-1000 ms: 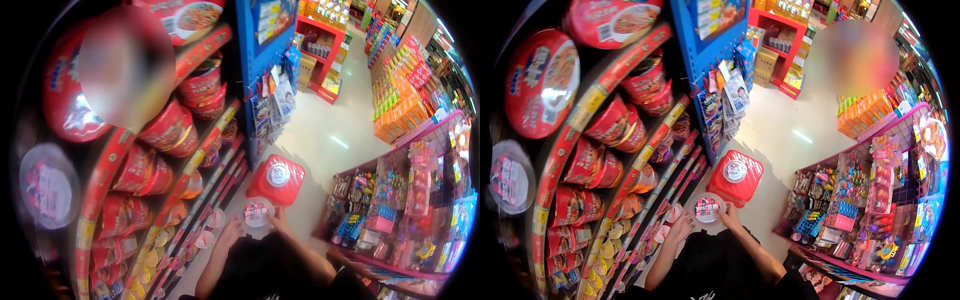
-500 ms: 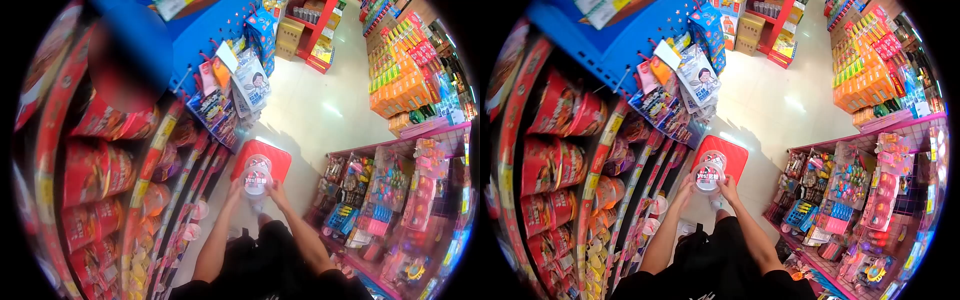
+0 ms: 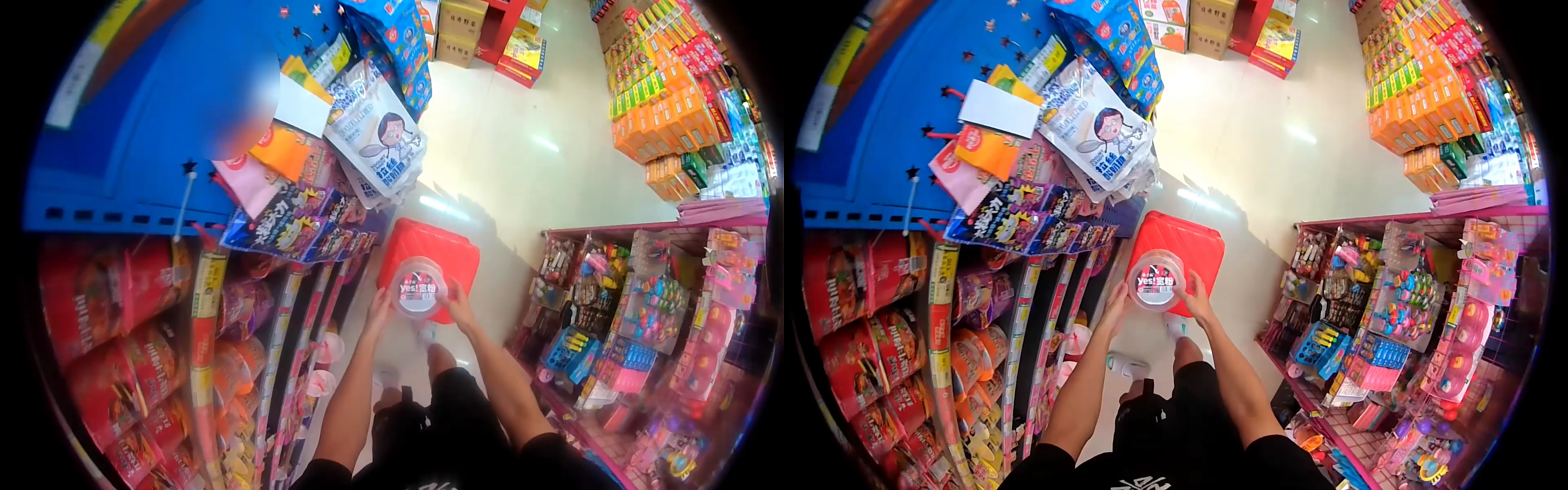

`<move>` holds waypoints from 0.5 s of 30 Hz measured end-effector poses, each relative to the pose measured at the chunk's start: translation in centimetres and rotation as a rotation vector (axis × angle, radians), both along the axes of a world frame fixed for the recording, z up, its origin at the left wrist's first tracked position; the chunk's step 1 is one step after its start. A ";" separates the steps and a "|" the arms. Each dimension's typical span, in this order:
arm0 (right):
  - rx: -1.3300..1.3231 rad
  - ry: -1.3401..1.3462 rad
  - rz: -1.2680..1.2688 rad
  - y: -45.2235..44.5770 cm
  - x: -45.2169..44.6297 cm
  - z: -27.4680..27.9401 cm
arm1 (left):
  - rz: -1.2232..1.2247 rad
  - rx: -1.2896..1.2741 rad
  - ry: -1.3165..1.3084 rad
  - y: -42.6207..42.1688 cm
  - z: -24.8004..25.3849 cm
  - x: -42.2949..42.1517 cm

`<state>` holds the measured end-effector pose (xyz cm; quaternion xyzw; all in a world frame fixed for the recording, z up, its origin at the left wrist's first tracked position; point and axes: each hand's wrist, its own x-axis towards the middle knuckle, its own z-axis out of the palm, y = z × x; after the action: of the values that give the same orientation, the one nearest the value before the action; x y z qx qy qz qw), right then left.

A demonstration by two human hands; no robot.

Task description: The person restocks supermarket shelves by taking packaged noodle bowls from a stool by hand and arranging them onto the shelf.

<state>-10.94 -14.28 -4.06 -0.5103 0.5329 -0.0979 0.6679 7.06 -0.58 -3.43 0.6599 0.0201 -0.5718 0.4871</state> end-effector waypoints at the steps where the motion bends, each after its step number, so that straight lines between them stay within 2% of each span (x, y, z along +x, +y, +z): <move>1: 0.022 0.010 0.006 -0.2 -0.1 -0.2 | -0.008 0.009 0.029 -0.5 0.3 0.0; 5: 0.189 -0.087 0.017 -0.8 -0.2 -0.2 | 0.049 0.031 0.128 -2.0 0.3 -0.9; 9: 0.245 -0.182 0.068 -1.6 0.1 -1.0 | 0.198 -0.082 0.290 -2.4 -2.8 -1.1; 15: 0.288 -0.342 -0.043 -2.8 2.1 -2.4 | 0.294 -0.268 0.186 -4.3 -3.9 -0.4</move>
<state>-8.89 -17.08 -6.46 -0.3741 0.4311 -0.1201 0.8123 6.64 -4.91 -7.28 0.5236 0.0847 -0.5505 0.6447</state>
